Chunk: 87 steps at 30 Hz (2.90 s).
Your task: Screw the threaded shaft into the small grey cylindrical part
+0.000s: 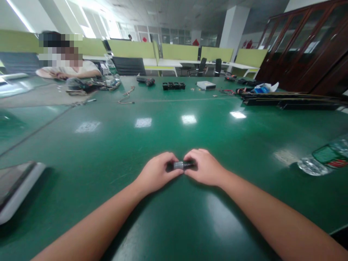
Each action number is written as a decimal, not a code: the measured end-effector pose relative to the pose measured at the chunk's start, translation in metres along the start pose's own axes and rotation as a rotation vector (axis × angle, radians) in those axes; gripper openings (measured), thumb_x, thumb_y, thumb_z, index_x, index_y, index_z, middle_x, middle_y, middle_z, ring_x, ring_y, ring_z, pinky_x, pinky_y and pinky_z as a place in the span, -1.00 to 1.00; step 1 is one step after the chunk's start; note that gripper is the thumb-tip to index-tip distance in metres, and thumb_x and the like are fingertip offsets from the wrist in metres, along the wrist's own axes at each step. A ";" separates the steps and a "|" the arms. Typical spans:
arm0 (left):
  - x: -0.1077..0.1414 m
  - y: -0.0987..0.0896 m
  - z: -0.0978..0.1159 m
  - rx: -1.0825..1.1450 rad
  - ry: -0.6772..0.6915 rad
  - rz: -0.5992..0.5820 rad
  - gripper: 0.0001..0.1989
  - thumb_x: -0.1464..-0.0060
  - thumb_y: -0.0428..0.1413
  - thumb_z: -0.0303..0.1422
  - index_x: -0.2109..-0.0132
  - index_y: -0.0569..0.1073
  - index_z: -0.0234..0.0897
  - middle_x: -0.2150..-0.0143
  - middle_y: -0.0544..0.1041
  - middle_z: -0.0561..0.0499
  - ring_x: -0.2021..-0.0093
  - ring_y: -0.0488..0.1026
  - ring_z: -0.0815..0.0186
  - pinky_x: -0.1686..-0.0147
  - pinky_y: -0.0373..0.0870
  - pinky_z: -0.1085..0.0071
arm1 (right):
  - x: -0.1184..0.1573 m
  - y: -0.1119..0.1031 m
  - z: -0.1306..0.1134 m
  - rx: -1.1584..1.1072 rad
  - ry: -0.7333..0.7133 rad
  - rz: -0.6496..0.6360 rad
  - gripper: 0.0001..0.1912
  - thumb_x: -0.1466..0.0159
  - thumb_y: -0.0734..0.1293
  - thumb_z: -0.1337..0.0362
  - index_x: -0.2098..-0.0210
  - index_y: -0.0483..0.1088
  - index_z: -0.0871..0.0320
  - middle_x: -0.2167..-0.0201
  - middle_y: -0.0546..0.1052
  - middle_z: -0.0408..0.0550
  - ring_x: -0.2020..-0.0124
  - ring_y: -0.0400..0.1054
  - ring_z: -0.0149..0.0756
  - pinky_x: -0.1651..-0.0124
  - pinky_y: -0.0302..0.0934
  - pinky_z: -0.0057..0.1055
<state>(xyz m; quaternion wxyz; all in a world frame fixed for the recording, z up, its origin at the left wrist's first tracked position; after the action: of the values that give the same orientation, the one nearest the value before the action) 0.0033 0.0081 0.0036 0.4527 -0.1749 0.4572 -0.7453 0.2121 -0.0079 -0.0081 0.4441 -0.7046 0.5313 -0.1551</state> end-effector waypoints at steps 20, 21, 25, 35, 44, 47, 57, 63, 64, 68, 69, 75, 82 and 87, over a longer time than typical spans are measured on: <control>0.001 0.000 0.000 0.002 -0.005 -0.022 -0.73 -0.09 0.20 -0.11 0.23 0.48 -0.23 0.33 0.52 0.05 0.35 0.41 0.29 0.35 0.26 0.41 | -0.001 0.004 0.004 -0.071 -0.053 -0.029 -0.87 -0.21 0.41 0.31 0.22 0.49 0.09 0.28 0.58 -0.15 0.21 0.43 -0.28 -0.20 0.05 -0.06; 0.001 0.000 0.000 -0.001 -0.006 -0.023 -0.73 -0.09 0.20 -0.11 0.23 0.48 -0.23 0.33 0.53 0.04 0.35 0.41 0.29 0.35 0.26 0.41 | -0.001 0.004 0.004 -0.071 -0.051 -0.030 -0.88 -0.21 0.41 0.31 0.23 0.48 0.10 0.29 0.58 -0.15 0.22 0.43 -0.28 -0.18 0.06 -0.06; 0.002 0.000 0.002 -0.011 -0.013 -0.023 -0.74 -0.09 0.20 -0.13 0.21 0.48 -0.23 0.30 0.54 0.04 0.34 0.42 0.28 0.35 0.27 0.41 | -0.001 0.003 0.004 -0.070 -0.058 -0.035 -0.91 -0.22 0.42 0.31 0.25 0.49 0.10 0.31 0.58 -0.14 0.23 0.43 -0.28 -0.13 0.10 -0.11; 0.001 0.000 0.001 -0.017 -0.012 -0.018 -0.73 -0.09 0.19 -0.12 0.22 0.49 -0.22 0.36 0.51 0.05 0.36 0.42 0.28 0.35 0.28 0.41 | -0.002 -0.001 0.009 -0.052 -0.097 -0.040 -0.93 -0.21 0.44 0.30 0.28 0.52 0.11 0.34 0.57 -0.13 0.27 0.40 -0.29 0.02 0.17 -0.25; 0.001 -0.001 0.002 -0.020 -0.013 -0.026 -0.74 -0.10 0.19 -0.13 0.20 0.49 -0.22 0.33 0.53 0.05 0.35 0.43 0.27 0.34 0.30 0.41 | -0.001 -0.005 0.009 -0.044 -0.106 -0.026 -0.95 -0.20 0.43 0.32 0.31 0.54 0.14 0.35 0.56 -0.10 0.28 0.39 -0.30 0.12 0.20 -0.33; 0.002 -0.001 0.002 -0.021 -0.013 -0.024 -0.75 -0.11 0.20 -0.14 0.20 0.49 -0.22 0.32 0.52 0.05 0.35 0.43 0.28 0.33 0.30 0.40 | -0.001 -0.007 0.011 -0.052 -0.108 -0.025 -0.95 -0.19 0.44 0.34 0.32 0.55 0.14 0.35 0.56 -0.09 0.28 0.40 -0.30 0.17 0.21 -0.36; 0.001 -0.001 0.003 -0.029 -0.034 -0.034 -0.73 -0.09 0.21 -0.13 0.19 0.50 -0.23 0.35 0.51 0.06 0.37 0.41 0.28 0.32 0.28 0.40 | -0.002 -0.011 0.016 -0.067 -0.093 -0.031 -0.93 -0.14 0.45 0.38 0.34 0.57 0.15 0.40 0.55 -0.12 0.35 0.37 -0.35 0.26 0.17 -0.43; 0.001 -0.001 0.002 -0.024 -0.029 -0.031 -0.74 -0.09 0.22 -0.14 0.19 0.50 -0.23 0.37 0.49 0.07 0.39 0.39 0.29 0.32 0.27 0.40 | -0.002 -0.014 0.021 -0.075 -0.104 -0.026 -0.92 -0.13 0.46 0.40 0.35 0.57 0.16 0.41 0.56 -0.12 0.37 0.36 -0.38 0.27 0.16 -0.45; 0.001 -0.001 0.002 -0.022 -0.027 -0.030 -0.74 -0.09 0.22 -0.14 0.19 0.50 -0.23 0.37 0.48 0.07 0.39 0.39 0.29 0.32 0.27 0.40 | -0.001 -0.014 0.022 -0.073 -0.102 -0.023 -0.92 -0.12 0.46 0.40 0.35 0.57 0.16 0.41 0.56 -0.13 0.37 0.36 -0.38 0.28 0.16 -0.45; 0.000 -0.002 0.001 -0.009 -0.029 -0.026 -0.74 -0.09 0.23 -0.15 0.20 0.50 -0.23 0.40 0.46 0.08 0.41 0.37 0.30 0.34 0.25 0.41 | -0.001 -0.015 0.023 -0.076 -0.073 -0.023 -0.89 -0.09 0.48 0.41 0.35 0.57 0.16 0.42 0.55 -0.13 0.39 0.34 -0.39 0.30 0.14 -0.46; 0.000 -0.002 0.000 -0.005 -0.029 -0.025 -0.75 -0.08 0.23 -0.15 0.21 0.50 -0.24 0.40 0.46 0.08 0.41 0.37 0.30 0.34 0.25 0.41 | -0.001 -0.015 0.024 -0.078 -0.060 -0.023 -0.88 -0.08 0.48 0.41 0.35 0.57 0.17 0.43 0.55 -0.14 0.40 0.34 -0.39 0.31 0.14 -0.46; 0.000 -0.003 -0.002 0.021 -0.019 -0.014 -0.76 -0.08 0.24 -0.16 0.22 0.51 -0.24 0.42 0.43 0.10 0.42 0.35 0.32 0.35 0.24 0.41 | -0.002 -0.015 0.025 -0.100 -0.020 -0.017 -0.88 -0.08 0.49 0.41 0.35 0.56 0.17 0.44 0.52 -0.16 0.47 0.29 -0.44 0.35 0.13 -0.47; -0.001 -0.004 -0.006 0.021 -0.034 0.003 -0.73 -0.08 0.24 -0.13 0.22 0.51 -0.24 0.43 0.42 0.10 0.43 0.34 0.32 0.39 0.22 0.42 | -0.002 -0.019 0.031 -0.072 -0.021 0.005 -0.89 -0.07 0.47 0.43 0.37 0.57 0.16 0.41 0.51 -0.14 0.46 0.28 -0.44 0.37 0.15 -0.48; 0.000 -0.004 -0.010 0.039 -0.057 0.011 -0.74 -0.07 0.24 -0.14 0.23 0.50 -0.24 0.46 0.40 0.11 0.47 0.33 0.33 0.42 0.21 0.43 | -0.003 -0.023 0.037 -0.032 0.041 0.030 -0.90 -0.07 0.46 0.42 0.38 0.58 0.16 0.42 0.53 -0.13 0.45 0.32 -0.43 0.34 0.18 -0.47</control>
<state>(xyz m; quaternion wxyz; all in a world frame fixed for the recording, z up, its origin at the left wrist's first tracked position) -0.0056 0.0145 0.0021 0.4730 -0.1848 0.4304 -0.7463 0.2508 0.0133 -0.0095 0.4240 -0.7003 0.5532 -0.1544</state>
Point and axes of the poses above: each hand's wrist, its own x-axis away from the middle knuckle, its own y-axis out of the palm, z = x × y, the point moved 1 cm from there along -x, towards the middle knuckle
